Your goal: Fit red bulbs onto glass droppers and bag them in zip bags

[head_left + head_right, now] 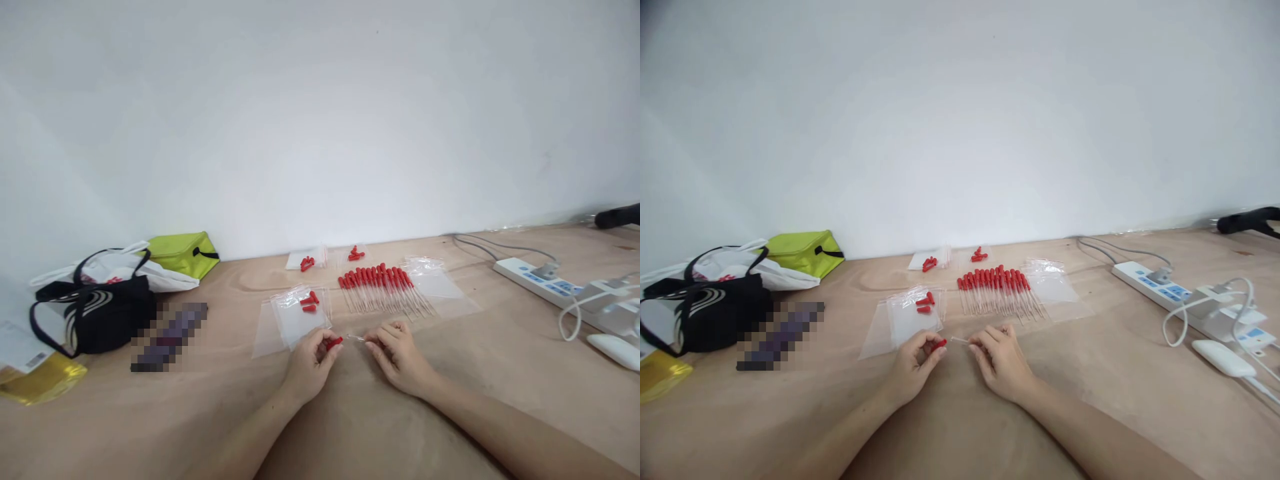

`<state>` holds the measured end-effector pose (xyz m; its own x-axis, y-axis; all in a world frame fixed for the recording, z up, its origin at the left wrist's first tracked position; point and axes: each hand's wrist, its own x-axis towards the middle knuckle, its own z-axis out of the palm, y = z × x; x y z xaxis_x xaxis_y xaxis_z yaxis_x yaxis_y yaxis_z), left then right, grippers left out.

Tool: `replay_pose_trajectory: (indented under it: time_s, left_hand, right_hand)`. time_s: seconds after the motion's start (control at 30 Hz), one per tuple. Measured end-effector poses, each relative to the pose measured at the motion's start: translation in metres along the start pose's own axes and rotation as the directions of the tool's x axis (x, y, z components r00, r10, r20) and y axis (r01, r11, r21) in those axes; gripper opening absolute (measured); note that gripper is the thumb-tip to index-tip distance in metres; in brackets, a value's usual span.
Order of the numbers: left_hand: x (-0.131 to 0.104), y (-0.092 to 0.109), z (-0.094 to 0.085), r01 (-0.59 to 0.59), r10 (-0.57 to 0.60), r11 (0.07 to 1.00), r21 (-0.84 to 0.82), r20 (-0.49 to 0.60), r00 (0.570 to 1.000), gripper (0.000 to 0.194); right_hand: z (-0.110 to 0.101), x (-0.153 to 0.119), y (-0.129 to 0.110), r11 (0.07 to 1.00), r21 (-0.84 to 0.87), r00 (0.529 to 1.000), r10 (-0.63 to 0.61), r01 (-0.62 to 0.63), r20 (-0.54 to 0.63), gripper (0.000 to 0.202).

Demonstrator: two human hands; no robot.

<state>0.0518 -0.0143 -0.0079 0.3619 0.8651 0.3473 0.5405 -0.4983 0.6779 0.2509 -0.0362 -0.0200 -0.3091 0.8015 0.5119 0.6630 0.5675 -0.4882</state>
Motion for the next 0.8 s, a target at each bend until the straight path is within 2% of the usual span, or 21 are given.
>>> replay_pose_trajectory:
  time_s: [0.3,0.53,0.7,0.8]
  left_hand:
    - [-0.0029,0.005,-0.0042,-0.024,0.025,0.999,-0.023,0.057,0.998,0.009]
    - [-0.0052,-0.0004,-0.0047,-0.007,0.011,0.999,-0.041,0.103,0.995,0.014]
    - [-0.0048,0.0007,-0.0074,-0.096,0.104,0.993,-0.065,0.132,0.986,0.021]
    - [-0.0057,0.0011,-0.008,-0.113,0.12,0.992,-0.053,0.139,0.983,0.022]
  right_hand:
    - [-0.0014,0.0003,-0.0022,0.999,0.009,0.996,-0.037,0.036,0.077,0.017]
    - [-0.0007,0.0012,0.0014,0.995,0.001,0.987,-0.098,0.099,0.124,0.021]
    - [-0.0013,0.0051,0.0032,0.993,0.03,0.981,-0.116,0.113,0.153,0.022]
    - [-0.0029,0.0083,0.0026,0.992,-0.001,0.978,-0.125,0.126,0.164,0.023]
